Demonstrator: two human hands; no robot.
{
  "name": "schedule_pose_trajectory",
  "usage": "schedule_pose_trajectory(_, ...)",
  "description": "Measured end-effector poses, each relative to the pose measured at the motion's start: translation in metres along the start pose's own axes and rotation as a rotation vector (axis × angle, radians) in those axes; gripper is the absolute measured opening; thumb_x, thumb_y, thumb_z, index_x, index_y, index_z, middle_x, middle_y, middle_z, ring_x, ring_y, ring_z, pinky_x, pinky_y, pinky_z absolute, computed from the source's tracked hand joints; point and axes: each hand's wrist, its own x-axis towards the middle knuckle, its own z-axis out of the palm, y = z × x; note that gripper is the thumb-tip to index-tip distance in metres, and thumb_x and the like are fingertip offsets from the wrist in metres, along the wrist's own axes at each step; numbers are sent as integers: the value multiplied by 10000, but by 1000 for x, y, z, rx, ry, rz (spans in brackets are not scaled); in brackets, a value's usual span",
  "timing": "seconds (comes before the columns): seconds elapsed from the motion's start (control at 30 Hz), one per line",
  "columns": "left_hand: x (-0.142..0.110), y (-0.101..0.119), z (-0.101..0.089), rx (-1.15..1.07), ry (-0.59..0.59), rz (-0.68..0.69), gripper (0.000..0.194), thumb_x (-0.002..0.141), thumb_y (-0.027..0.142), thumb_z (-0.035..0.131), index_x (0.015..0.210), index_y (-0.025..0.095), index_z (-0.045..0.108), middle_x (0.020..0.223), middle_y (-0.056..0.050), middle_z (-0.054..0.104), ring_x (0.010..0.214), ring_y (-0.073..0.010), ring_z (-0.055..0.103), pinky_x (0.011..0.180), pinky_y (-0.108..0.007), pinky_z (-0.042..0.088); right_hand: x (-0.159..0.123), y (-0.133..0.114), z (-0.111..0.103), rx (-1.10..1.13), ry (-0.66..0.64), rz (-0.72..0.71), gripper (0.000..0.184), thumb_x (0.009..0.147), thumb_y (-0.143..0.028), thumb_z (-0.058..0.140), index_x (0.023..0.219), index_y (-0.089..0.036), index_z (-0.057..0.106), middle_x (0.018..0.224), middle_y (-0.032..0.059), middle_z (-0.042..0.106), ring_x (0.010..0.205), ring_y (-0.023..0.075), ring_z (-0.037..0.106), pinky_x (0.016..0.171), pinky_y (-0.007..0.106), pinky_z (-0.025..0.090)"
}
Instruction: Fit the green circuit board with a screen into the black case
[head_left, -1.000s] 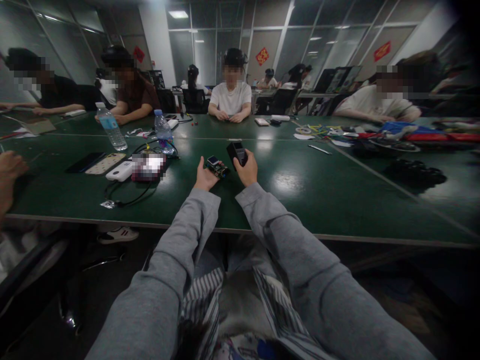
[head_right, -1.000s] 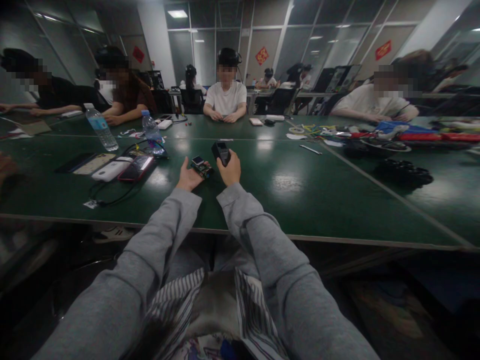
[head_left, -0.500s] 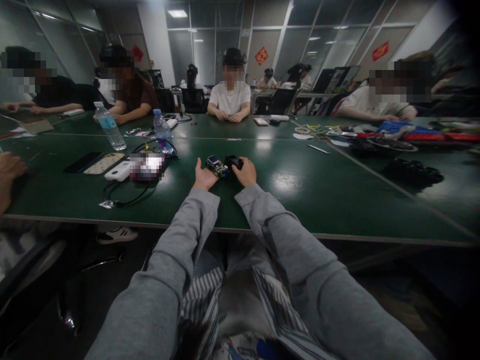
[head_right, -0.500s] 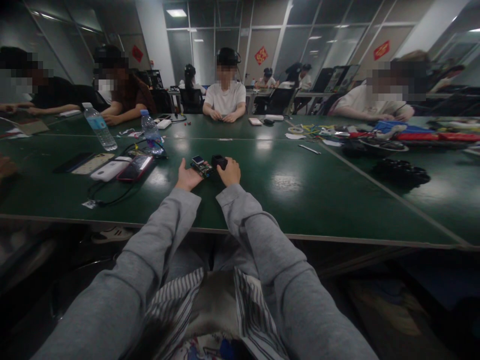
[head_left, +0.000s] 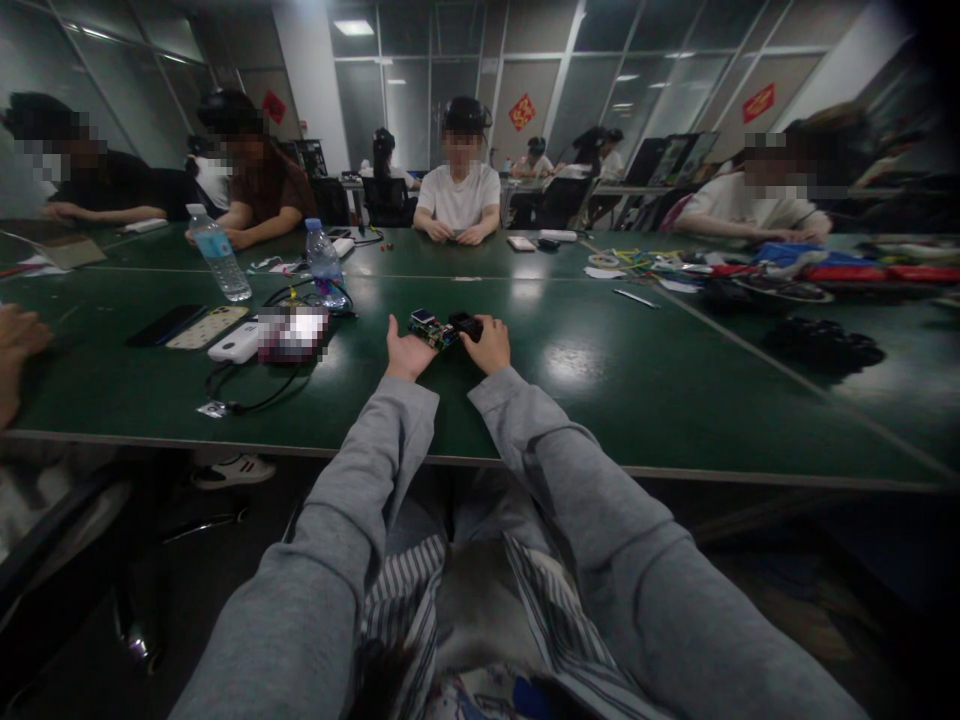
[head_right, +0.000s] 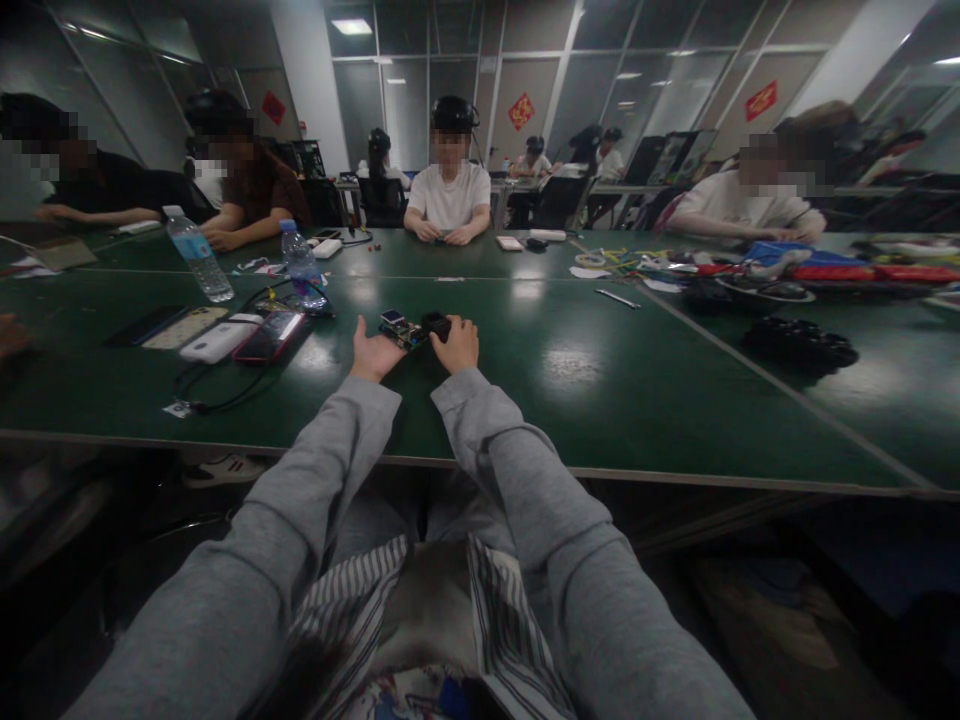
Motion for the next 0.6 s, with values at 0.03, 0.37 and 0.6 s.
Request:
schedule_pose_trajectory(0.03,-1,0,0,8,-17,6,658,858,677,365,1114,119,604,991,-166,676,1046,-305,630,901,-467,494,0,0,0,-1,-9,-1,460,785,-352,664,1190,-157,568,1143,177,577,1098,336,526,964,511,436)
schedule_pose_trajectory(0.37,-5,-1,8,55,-59,4,696,833,693,390,1161,121,611,1085,-179,683,1113,-324,613,953,-490,466,2,-4,-5,87,-27,50,443,799,-267,609,1212,-119,552,1187,199,590,1136,337,539,1006,507,415)
schedule_pose_trajectory(0.6,-10,-4,14,37,-60,-65,726,854,687,355,1219,104,587,1165,-196,663,1160,-336,592,989,-525,447,16,-9,-8,540,126,100,528,787,-511,607,1194,-178,555,1215,138,627,1124,271,590,1034,458,425)
